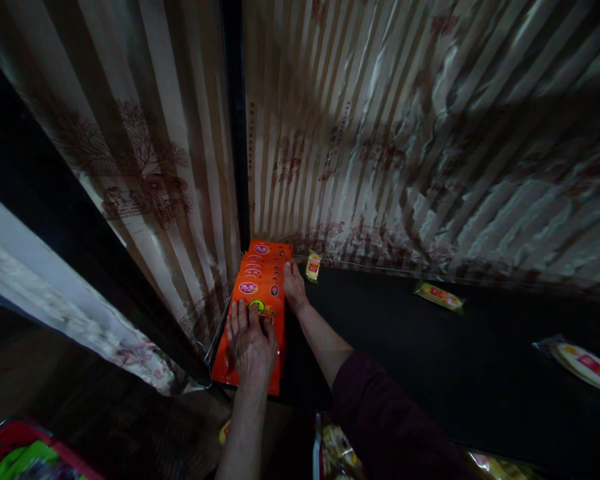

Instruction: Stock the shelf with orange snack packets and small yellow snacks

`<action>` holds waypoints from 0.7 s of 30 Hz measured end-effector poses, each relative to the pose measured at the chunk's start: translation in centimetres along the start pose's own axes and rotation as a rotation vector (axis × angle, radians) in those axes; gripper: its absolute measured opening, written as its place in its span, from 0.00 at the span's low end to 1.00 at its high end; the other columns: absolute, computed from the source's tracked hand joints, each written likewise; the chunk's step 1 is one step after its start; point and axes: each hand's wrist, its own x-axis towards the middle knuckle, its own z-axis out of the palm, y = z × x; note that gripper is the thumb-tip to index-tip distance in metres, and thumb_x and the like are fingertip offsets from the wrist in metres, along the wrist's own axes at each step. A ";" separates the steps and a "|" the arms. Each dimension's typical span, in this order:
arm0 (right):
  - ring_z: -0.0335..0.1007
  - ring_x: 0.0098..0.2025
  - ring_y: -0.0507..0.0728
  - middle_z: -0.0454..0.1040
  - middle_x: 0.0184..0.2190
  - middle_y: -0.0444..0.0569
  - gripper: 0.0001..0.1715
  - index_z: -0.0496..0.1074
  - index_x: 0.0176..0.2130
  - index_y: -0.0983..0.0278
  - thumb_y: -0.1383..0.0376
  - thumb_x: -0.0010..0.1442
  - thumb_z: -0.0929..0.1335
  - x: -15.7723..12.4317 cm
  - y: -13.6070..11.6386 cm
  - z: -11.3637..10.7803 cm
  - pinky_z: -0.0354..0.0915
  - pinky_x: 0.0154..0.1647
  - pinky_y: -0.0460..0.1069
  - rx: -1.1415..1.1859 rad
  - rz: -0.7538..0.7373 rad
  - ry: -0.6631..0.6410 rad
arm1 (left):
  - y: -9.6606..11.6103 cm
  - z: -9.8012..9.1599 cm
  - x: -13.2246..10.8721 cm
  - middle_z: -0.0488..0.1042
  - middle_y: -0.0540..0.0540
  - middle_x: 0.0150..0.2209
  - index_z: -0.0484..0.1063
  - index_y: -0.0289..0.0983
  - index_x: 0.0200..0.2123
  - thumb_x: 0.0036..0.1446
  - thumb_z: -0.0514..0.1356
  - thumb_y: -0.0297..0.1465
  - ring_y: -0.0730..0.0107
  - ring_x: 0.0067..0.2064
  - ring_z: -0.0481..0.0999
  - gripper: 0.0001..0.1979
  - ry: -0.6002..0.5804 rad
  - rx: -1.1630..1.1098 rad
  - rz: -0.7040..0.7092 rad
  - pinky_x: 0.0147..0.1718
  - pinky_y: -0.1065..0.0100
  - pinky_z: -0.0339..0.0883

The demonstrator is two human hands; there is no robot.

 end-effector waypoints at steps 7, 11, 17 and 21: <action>0.57 0.62 0.60 0.63 0.60 0.57 0.33 0.59 0.61 0.67 0.53 0.63 0.56 -0.3 -1.0 -0.7 0.51 0.63 0.56 0.078 0.104 -0.097 | 0.1 0.2 0.0 0.66 0.33 0.58 0.71 0.31 0.50 0.58 0.52 0.31 0.52 0.63 0.59 0.20 0.016 -0.010 0.004 0.61 0.50 0.51; 0.56 0.63 0.61 0.63 0.60 0.57 0.36 0.59 0.61 0.69 0.50 0.63 0.54 -1.0 -1.4 -1.3 0.49 0.65 0.55 0.097 0.134 -0.083 | 0.0 0.3 0.0 0.66 0.34 0.58 0.71 0.32 0.50 0.57 0.52 0.31 0.52 0.63 0.59 0.20 0.019 -0.028 -0.005 0.61 0.49 0.52; 0.56 0.63 0.61 0.63 0.60 0.58 0.38 0.62 0.59 0.70 0.47 0.62 0.55 -4.2 -1.0 -3.1 0.49 0.65 0.56 0.021 0.056 -0.068 | 0.1 0.5 -0.3 0.65 0.33 0.59 0.71 0.30 0.50 0.57 0.51 0.31 0.51 0.63 0.59 0.20 0.052 -0.036 0.006 0.61 0.49 0.51; 0.60 0.59 0.61 0.67 0.57 0.59 0.32 0.66 0.54 0.69 0.52 0.63 0.54 -5.6 0.4 -4.5 0.53 0.62 0.58 -0.065 -0.100 0.054 | 0.2 0.3 -0.5 0.65 0.31 0.58 0.72 0.29 0.49 0.57 0.51 0.32 0.51 0.64 0.58 0.19 0.061 -0.067 0.027 0.62 0.50 0.49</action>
